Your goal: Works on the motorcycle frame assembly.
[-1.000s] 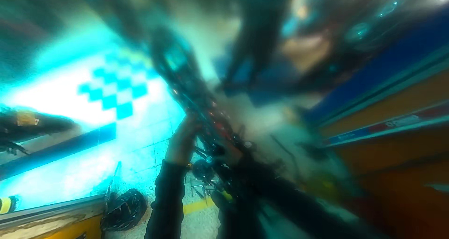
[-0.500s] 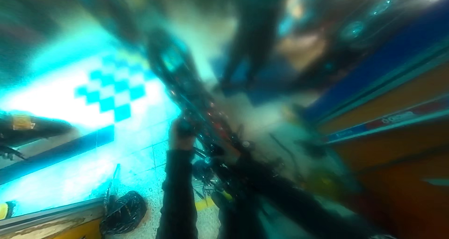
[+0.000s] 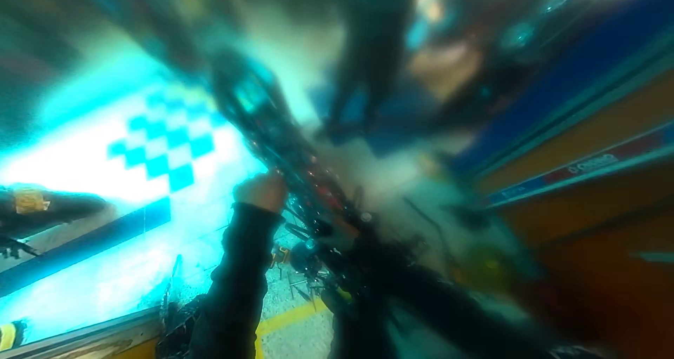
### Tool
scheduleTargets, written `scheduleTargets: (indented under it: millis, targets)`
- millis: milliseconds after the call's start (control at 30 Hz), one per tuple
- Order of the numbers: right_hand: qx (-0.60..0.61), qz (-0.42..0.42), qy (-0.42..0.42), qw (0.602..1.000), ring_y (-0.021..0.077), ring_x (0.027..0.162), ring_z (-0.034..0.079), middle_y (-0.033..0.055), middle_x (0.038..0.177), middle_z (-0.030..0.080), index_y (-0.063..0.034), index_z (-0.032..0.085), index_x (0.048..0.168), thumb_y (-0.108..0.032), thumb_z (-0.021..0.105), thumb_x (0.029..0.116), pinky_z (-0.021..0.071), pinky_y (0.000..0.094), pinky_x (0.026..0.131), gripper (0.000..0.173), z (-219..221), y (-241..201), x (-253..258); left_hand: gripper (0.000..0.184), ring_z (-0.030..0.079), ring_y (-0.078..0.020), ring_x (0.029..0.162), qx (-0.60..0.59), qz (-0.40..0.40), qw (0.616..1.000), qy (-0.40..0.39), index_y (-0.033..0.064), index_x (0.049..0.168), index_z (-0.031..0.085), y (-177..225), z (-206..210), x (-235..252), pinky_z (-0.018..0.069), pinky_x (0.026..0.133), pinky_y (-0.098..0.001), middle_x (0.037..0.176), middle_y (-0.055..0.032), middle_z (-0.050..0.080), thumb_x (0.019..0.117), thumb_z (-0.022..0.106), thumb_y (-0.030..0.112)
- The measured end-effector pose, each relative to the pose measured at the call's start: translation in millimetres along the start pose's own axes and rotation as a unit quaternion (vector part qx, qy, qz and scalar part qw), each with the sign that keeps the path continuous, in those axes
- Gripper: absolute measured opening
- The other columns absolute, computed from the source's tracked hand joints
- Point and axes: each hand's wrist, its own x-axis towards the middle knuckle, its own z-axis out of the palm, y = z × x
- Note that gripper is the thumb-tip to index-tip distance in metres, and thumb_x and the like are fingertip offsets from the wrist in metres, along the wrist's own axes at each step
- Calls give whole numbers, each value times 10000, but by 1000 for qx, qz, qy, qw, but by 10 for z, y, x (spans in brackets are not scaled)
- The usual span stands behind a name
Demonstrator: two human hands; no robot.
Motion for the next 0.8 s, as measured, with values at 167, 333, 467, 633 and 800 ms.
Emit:
scheduleTargets:
  millis: [167, 333, 467, 633, 800]
  targets:
    - [-76, -100, 64, 990, 326, 1246, 615, 264, 1372, 600, 72, 532, 1425, -241, 754, 934, 496, 384, 1061, 623, 156, 260, 56, 346, 644, -458, 1150, -31, -35, 997, -53, -29, 1207, 656, 264, -221, 21, 498, 901, -660, 1220, -274, 667, 1029, 545, 247]
    - [-17, -72, 68, 995, 289, 1312, 571, 174, 1455, 567, -65, 501, 1501, -307, 786, 916, 441, 477, 1128, 695, 319, 527, 246, 348, 683, -428, 1025, -127, 8, 991, -35, 36, 1183, 669, 209, -109, 36, 515, 838, -647, 1094, -238, 701, 1050, 509, 315]
    - [-41, -79, 61, 994, 306, 1341, 548, 175, 1481, 546, -73, 476, 1523, -333, 759, 928, 425, 502, 1142, 709, 353, 618, 306, 440, 695, -202, 1080, -250, 305, 916, -68, 185, 1455, 553, -124, 169, 224, 558, 979, -442, 1256, -84, 689, 1025, 602, 109]
    - [-38, -89, 65, 993, 304, 1319, 562, 195, 1444, 564, -46, 489, 1505, -298, 788, 906, 441, 472, 1131, 715, 321, 571, 264, 208, 514, -314, 1349, -203, 328, 886, 258, 201, 1038, 780, -188, 619, -91, 389, 1136, -563, 1400, -91, 603, 945, 666, 54]
    - [-20, -33, 60, 997, 268, 1359, 531, 168, 1476, 542, -41, 503, 1486, -290, 794, 905, 417, 450, 1158, 695, 309, 461, 214, 145, 628, -285, 1246, -806, 180, 505, 250, 90, 1153, 616, 21, 1383, -110, 542, 1031, -490, 1366, -97, 640, 1012, 584, 109]
